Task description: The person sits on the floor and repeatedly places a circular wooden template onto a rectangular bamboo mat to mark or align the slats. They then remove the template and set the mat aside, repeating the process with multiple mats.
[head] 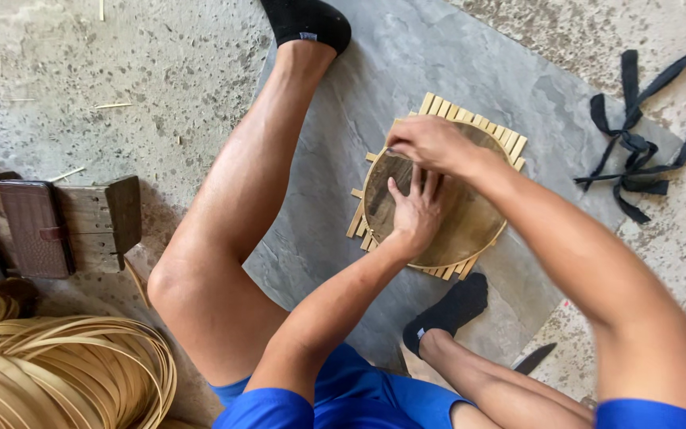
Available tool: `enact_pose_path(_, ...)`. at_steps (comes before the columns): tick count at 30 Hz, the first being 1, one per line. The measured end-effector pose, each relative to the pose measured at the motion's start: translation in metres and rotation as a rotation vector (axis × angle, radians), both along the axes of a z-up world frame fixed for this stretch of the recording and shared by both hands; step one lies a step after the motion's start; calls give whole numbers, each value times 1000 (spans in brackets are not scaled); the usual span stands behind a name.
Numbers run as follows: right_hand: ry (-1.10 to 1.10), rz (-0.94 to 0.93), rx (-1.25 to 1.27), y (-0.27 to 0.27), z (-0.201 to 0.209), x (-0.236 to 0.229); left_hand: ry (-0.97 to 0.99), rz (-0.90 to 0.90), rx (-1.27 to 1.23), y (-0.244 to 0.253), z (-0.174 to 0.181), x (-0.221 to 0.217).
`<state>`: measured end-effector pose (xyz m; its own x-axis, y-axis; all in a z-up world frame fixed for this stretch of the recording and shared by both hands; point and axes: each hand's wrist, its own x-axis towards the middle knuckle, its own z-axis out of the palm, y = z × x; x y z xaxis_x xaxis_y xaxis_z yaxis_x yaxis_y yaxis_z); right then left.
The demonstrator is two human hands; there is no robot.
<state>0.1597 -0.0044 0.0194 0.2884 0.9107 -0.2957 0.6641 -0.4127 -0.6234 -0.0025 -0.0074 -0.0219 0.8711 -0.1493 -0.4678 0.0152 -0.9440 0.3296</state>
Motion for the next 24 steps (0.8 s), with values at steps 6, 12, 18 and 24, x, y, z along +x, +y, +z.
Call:
enact_pose_path(6, -8, 117, -112, 26, -53, -7, 29, 26, -41, 0, 3, 0)
enact_pose_path(12, -151, 221, -230, 44, -53, 0, 28, 3, -15, 1, 4, 3)
enact_pose_path(18, -167, 237, -250, 37, -47, 21, -46, 64, -23, 2, 7, -2)
enact_pose_path(24, -143, 148, -233, 15, -53, 47, -44, 61, -6, 0, 5, -1)
